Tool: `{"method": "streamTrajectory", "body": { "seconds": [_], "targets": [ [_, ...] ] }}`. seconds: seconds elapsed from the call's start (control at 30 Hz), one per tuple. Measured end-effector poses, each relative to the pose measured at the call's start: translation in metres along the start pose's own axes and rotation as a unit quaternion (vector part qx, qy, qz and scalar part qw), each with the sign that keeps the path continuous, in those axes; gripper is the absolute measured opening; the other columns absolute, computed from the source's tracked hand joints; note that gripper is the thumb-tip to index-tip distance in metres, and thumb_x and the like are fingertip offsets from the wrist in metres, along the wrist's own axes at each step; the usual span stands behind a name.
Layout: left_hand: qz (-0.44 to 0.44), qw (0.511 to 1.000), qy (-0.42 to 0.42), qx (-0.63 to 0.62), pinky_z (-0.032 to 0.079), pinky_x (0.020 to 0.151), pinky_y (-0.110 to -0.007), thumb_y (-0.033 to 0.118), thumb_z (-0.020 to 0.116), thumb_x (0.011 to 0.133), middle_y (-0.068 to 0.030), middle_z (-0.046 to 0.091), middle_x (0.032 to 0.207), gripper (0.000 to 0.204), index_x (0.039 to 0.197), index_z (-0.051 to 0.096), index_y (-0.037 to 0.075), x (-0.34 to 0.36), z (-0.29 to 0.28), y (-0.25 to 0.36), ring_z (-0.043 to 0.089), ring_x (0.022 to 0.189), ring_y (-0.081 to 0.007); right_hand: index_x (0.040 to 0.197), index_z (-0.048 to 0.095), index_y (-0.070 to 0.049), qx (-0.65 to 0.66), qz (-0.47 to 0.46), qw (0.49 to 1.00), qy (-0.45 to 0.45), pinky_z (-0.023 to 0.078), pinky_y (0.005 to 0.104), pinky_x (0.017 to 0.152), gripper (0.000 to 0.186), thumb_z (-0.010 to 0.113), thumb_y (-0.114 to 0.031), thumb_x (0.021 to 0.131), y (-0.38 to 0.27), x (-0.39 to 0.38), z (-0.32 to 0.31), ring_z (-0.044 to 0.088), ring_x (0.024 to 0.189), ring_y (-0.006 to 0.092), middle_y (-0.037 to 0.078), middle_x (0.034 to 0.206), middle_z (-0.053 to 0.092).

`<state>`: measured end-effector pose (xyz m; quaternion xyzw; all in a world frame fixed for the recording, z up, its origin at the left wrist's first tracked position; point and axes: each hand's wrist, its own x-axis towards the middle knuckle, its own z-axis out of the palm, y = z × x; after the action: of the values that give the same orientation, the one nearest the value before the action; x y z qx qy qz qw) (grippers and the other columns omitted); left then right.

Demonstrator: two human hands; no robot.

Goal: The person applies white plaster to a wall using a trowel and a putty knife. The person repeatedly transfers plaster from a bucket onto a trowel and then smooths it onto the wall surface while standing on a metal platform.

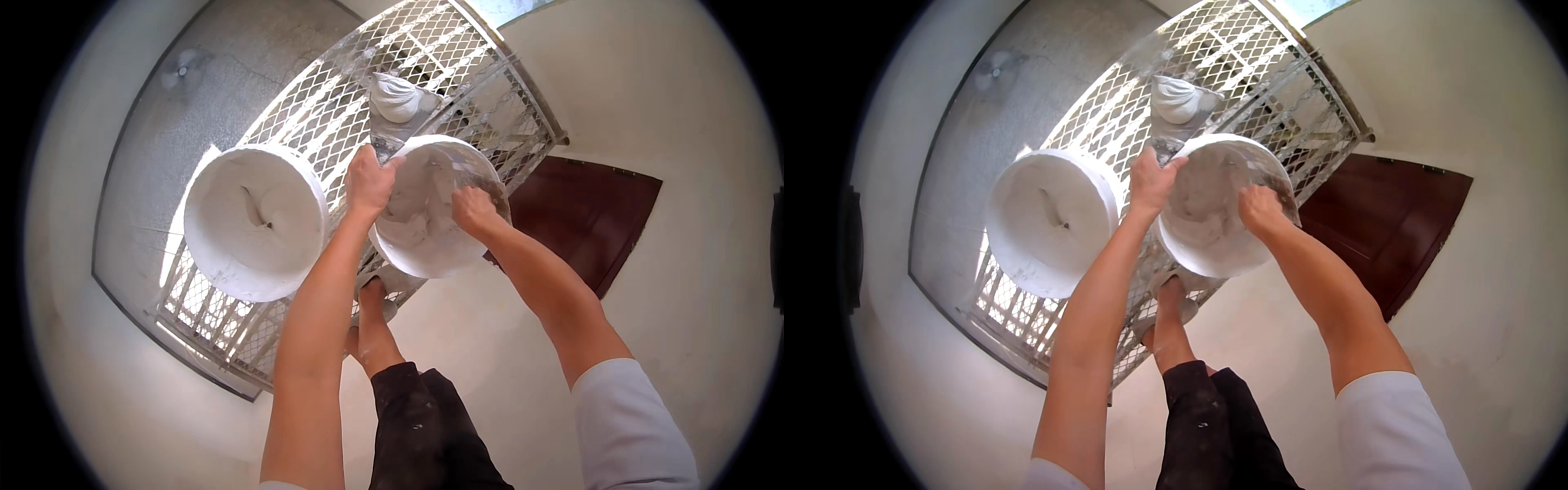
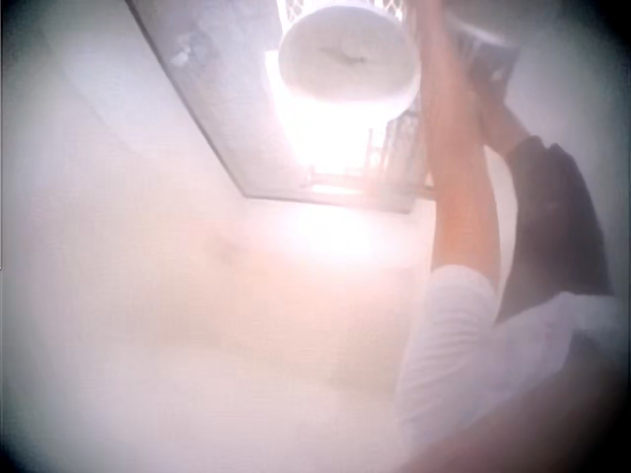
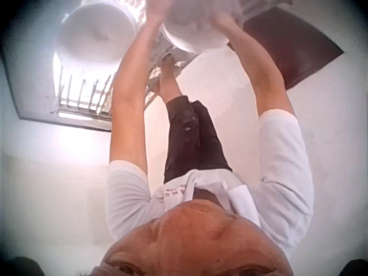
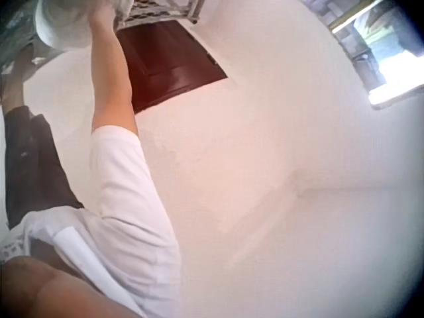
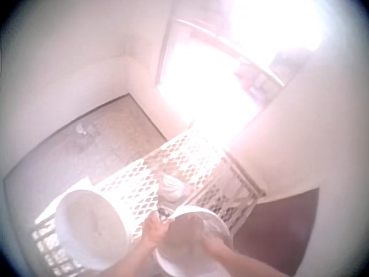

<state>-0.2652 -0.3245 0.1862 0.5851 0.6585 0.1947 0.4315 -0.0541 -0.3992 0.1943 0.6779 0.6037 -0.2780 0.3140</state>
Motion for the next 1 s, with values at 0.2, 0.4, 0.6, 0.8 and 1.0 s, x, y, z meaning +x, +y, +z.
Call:
{"method": "streamTrajectory", "body": {
  "seconds": [0.2, 0.4, 0.6, 0.8, 1.0],
  "targets": [
    [0.027, 0.999, 0.038, 0.017, 0.048, 0.079, -0.052, 0.038, 0.078, 0.083, -0.0277, 0.065, 0.09, 0.048, 0.091, 0.057, -0.004, -0.003, 0.006, -0.008, 0.062, 0.089, -0.047, 0.092, 0.077, -0.003, 0.053, -0.018, 0.998, 0.025, 0.058, 0.0459, 0.078, 0.018, 0.064, -0.015, 0.088, 0.004, -0.024, -0.001, 0.072, 0.097, 0.0357, 0.019, 0.101, 0.073],
    [0.017, 1.0, -0.01, 0.018, 0.048, 0.08, -0.052, 0.04, 0.076, 0.085, -0.0275, 0.062, 0.091, 0.048, 0.09, 0.055, -0.003, 0.004, 0.006, -0.011, 0.061, 0.091, -0.0464, 0.084, 0.079, -0.012, -0.366, -0.245, 0.891, 0.113, 0.054, 0.0358, 0.065, 0.012, 0.068, -0.011, 0.079, -0.011, 0.012, -0.023, 0.071, 0.086, 0.0232, 0.008, 0.088, 0.074],
    [0.02, 0.999, -0.029, 0.009, 0.048, 0.073, -0.053, 0.037, 0.076, 0.086, -0.0277, 0.065, 0.084, 0.046, 0.088, 0.055, -0.004, 0.004, 0.005, 0.001, 0.062, 0.082, -0.0484, 0.092, 0.077, -0.006, -0.169, -0.137, 0.975, 0.043, 0.058, 0.0387, 0.072, 0.014, 0.066, -0.009, 0.083, -0.004, 0.071, 0.026, 0.073, 0.095, 0.0274, 0.015, 0.1, 0.073],
    [0.001, 0.999, -0.023, -0.039, 0.05, 0.069, -0.044, 0.03, 0.079, 0.085, -0.0232, 0.068, 0.082, 0.04, 0.096, 0.061, -0.003, 0.001, 0.003, -0.004, 0.065, 0.077, -0.0431, 0.097, 0.073, 0.001, 0.079, 0.01, 0.995, -0.064, 0.058, 0.0453, 0.082, 0.022, 0.06, -0.013, 0.089, -0.002, 0.065, 0.068, 0.071, 0.102, 0.0367, 0.022, 0.108, 0.072],
    [0.002, 1.0, -0.014, -0.027, 0.049, 0.07, -0.051, 0.03, 0.079, 0.084, -0.0251, 0.065, 0.084, 0.041, 0.096, 0.058, -0.003, 0.002, 0.007, -0.008, 0.062, 0.08, -0.0477, 0.098, 0.063, 0.003, 0.314, 0.098, 0.942, -0.067, 0.052, 0.0474, 0.064, 0.036, 0.056, -0.032, 0.094, -0.034, 0.049, 0.138, 0.066, 0.073, 0.0395, 0.025, 0.085, 0.067]
  ]
}}
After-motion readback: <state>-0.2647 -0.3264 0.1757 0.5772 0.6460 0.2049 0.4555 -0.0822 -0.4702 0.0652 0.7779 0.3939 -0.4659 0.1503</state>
